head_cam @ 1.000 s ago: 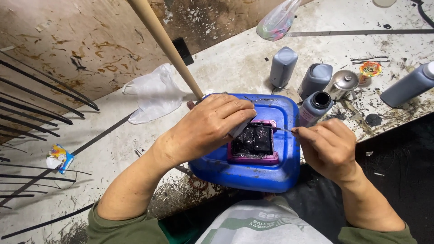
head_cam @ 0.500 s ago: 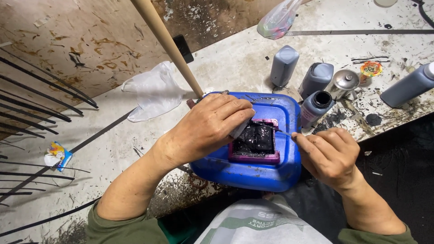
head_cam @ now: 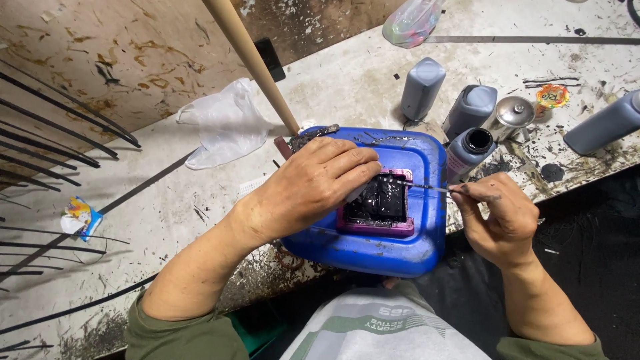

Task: Pouring black edge dye into a small tray and using a metal pick to clean or apply dye to a small component.

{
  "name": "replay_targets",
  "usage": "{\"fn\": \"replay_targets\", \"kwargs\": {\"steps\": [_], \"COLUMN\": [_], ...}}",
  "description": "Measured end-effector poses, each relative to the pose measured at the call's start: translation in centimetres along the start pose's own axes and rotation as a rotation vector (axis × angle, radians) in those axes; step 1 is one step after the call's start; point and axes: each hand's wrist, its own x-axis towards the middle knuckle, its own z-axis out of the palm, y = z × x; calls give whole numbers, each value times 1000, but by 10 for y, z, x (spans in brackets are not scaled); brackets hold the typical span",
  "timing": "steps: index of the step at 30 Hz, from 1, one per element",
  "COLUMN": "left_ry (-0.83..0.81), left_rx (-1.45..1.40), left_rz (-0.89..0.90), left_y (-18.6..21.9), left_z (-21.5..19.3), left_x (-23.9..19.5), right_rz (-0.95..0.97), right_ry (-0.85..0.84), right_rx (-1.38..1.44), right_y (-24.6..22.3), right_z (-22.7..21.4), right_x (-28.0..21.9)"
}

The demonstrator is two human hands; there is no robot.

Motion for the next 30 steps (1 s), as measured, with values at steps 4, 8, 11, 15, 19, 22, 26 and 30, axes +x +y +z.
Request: {"fn": "replay_targets", "kwargs": {"steps": [4,8,11,15,19,22,26,30], "left_ry": [7,15,23,31,18,-33,-2,8], "left_rx": [-8,54,51,-20,-109,-203,-286,-320], "left_rz": [-2,13,20,3,-34,-82,-121,-178], "left_y": [3,6,5,0,-6,-10,-2,-4], "left_z": [-3,-6,-3,1,2,4,6,3], "left_x": [2,4,2,-1,-8,-11,-6,-9], "right_rz": [-180,-133,42,270,225,87,-39,-144], "right_ry": [-31,-162,-209,-168,-23,20,101,-9], "right_rx": [-250,-189,-10,210,226,100,85,-74], "right_y": [-9,-13,-14,-6,2,0,-6,-5], "right_z": [1,4,8,11,7,10,24,19], "right_x": [15,21,21,13,0,0,12,22]}}
